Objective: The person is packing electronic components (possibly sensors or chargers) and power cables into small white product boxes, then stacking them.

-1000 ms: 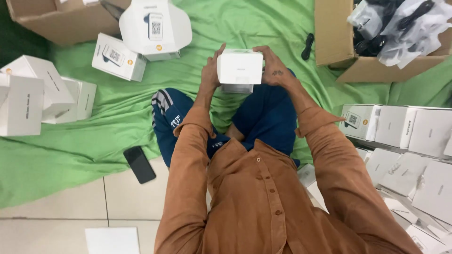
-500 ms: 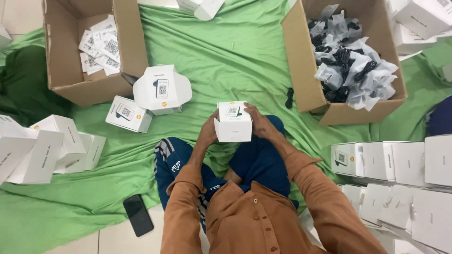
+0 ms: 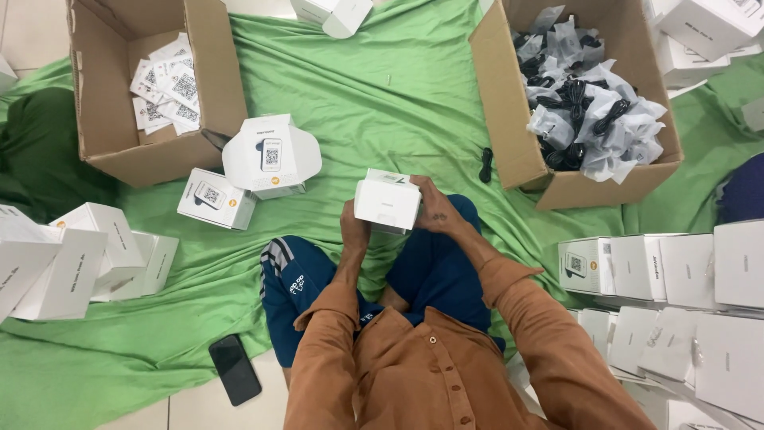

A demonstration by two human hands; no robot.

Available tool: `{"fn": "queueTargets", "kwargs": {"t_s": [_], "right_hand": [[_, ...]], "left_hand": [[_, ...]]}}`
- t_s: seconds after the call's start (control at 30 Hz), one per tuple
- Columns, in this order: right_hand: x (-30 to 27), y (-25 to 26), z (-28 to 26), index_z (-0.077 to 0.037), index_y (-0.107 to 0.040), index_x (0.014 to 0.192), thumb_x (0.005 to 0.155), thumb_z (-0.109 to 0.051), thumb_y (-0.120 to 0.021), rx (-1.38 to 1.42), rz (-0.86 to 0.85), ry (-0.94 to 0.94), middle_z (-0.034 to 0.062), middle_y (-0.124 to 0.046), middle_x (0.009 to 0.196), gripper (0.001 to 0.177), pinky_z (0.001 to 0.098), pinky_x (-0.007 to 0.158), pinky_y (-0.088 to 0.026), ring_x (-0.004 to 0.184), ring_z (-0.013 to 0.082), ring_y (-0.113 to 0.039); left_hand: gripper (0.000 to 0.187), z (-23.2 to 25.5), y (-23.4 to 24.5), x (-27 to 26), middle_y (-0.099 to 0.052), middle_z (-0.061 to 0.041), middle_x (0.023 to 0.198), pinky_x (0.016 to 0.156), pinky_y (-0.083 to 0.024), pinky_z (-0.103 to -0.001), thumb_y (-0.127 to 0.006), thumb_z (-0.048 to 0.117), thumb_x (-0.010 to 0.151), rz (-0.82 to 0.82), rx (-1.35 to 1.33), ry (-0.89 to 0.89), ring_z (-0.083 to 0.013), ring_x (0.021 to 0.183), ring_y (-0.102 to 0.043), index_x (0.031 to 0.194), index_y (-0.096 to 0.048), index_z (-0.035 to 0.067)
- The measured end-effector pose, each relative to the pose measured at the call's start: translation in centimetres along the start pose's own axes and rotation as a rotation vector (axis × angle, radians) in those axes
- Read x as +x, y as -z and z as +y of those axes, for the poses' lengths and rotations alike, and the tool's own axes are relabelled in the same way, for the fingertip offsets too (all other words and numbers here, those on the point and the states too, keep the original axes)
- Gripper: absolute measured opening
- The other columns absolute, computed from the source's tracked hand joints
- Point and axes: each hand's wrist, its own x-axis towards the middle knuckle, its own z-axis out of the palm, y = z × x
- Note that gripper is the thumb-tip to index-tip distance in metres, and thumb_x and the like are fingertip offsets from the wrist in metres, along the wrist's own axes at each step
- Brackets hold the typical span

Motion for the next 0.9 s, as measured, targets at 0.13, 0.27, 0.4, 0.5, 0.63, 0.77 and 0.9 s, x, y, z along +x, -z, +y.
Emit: {"fn": "queueTargets", "kwargs": {"t_s": [0.13,0.27,0.4,0.5,0.63,0.77,0.9], "right_hand": [[0.4,-0.1,-0.3,-0.004,-0.037,0.147,0.067,-0.018,-0.094,-0.004,0.004,-0.008,0.023,-0.047,0.14,0.099,0.0481,0.102,-0.051,0.125,0.0432,-0.057],[1.1,0.7,-1.3,-0.006,-0.041,0.144,0.064,-0.015,-0.093,0.012,-0.064,-0.217,0.0188,-0.05,0.137,0.096,0.0461,0.099,-0.054,0.121,0.0403,-0.06],[1.0,0.3,-1.1,-0.005,-0.041,0.144,0.058,-0.014,-0.093,0.022,-0.072,-0.189,0.0199,-0.05,0.136,0.101,0.0464,0.097,-0.054,0.121,0.0411,-0.06],[0.5,-0.7,0.5,-0.002,-0.039,0.143,0.058,-0.018,-0.097,-0.07,-0.021,-0.025,0.0233,-0.045,0.142,0.104,0.0482,0.1,-0.052,0.123,0.0448,-0.056],[-0.4,-0.6,0.7,-0.004,-0.039,0.144,0.064,-0.016,-0.095,-0.063,-0.011,0.026,0.0229,-0.043,0.147,0.099,0.0478,0.102,-0.052,0.128,0.0458,-0.055],[-1.3,-0.7,1.6,-0.012,-0.039,0.149,0.067,-0.006,-0.087,-0.12,-0.152,-0.075,0.0208,-0.029,0.165,0.096,0.048,0.106,-0.051,0.139,0.046,-0.048],[-2.6,-4.9,5.3,-0.022,-0.026,0.163,0.07,-0.003,-0.085,-0.572,-0.557,-0.171,0.02,0.003,0.171,0.112,0.0502,0.107,-0.046,0.145,0.0539,-0.032]], "left_hand": [[0.015,-0.7,0.2,0.5,-0.068,-0.02,0.092,0.076,-0.053,-0.05,-0.064,0.001,0.086,0.004,-0.011,0.032,-0.0421,0.09,-0.063,0.1,-0.067,0.0],[0.015,0.4,0.9,1.6,-0.068,-0.02,0.091,0.075,-0.052,-0.051,-0.063,0.006,0.09,0.016,-0.02,0.082,-0.0425,0.089,-0.064,0.104,-0.066,0.002],[0.021,1.1,0.6,1.0,-0.068,-0.021,0.093,0.074,-0.052,-0.051,-0.063,0.01,0.093,0.047,-0.048,0.202,-0.0438,0.089,-0.064,0.112,-0.068,0.003],[0.019,2.8,2.2,1.5,-0.068,-0.021,0.098,0.074,-0.052,-0.05,-0.062,0.01,0.094,0.074,-0.081,0.231,-0.0437,0.092,-0.064,0.111,-0.067,0.003],[0.015,-2.0,0.9,0.9,-0.068,-0.021,0.1,0.077,-0.055,-0.045,-0.065,0.011,0.094,0.025,-0.212,0.17,-0.0403,0.094,-0.067,0.106,-0.066,0.003],[0.038,-13.1,2.3,0.1,-0.071,-0.015,0.123,0.092,-0.058,-0.041,-0.066,0.009,0.09,-0.545,-0.62,0.347,-0.0343,0.112,-0.07,0.128,-0.065,0.006],[0.06,-9.2,7.7,1.8,-0.057,-0.005,0.149,0.096,-0.054,-0.044,-0.063,0.033,0.098,-0.502,-0.834,0.897,-0.0322,0.127,-0.061,0.154,-0.048,0.017]]}}
